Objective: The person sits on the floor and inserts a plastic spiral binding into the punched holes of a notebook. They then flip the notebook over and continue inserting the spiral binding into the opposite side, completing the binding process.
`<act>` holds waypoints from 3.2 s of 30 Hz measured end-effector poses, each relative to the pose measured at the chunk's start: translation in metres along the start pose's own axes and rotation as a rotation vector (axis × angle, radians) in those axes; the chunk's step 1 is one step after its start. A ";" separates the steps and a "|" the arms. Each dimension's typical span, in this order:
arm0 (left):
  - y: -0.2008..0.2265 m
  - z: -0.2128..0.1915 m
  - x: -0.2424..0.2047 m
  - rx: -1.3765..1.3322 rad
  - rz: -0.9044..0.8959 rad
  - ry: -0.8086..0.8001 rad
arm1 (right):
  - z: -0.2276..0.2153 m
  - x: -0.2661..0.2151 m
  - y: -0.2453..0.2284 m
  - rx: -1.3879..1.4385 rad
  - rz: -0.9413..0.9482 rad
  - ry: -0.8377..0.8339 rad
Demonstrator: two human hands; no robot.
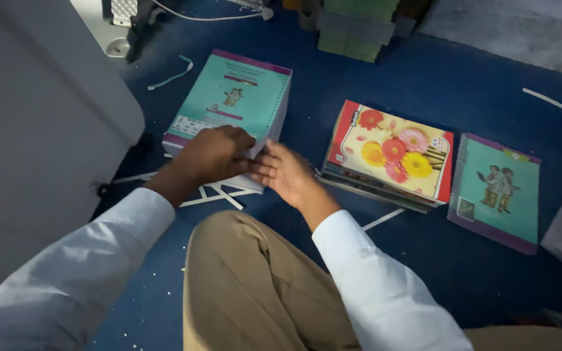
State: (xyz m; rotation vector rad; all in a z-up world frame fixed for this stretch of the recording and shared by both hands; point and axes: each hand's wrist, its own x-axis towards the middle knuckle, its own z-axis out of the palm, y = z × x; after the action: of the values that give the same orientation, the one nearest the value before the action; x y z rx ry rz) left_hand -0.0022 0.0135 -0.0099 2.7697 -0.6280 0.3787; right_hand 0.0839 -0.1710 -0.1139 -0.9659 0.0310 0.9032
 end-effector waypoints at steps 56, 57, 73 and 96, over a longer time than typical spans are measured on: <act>-0.025 -0.081 0.184 0.164 -0.254 0.270 | -0.038 -0.096 -0.081 -0.216 -0.490 0.165; -0.018 -0.081 0.192 0.084 -0.286 0.265 | -0.047 -0.102 -0.086 -0.244 -0.502 0.187; 0.096 0.007 0.210 -1.189 -0.420 0.075 | -0.145 -0.182 -0.186 -0.123 -0.393 0.142; 0.150 0.142 0.220 -1.336 -0.302 0.391 | -0.205 -0.172 -0.164 -0.806 -1.018 0.681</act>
State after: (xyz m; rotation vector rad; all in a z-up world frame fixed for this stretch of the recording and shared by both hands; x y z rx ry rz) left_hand 0.1487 -0.2461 -0.0425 1.4151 -0.1905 0.2593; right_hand 0.1558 -0.4710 -0.0533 -1.7552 -0.2466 -0.4357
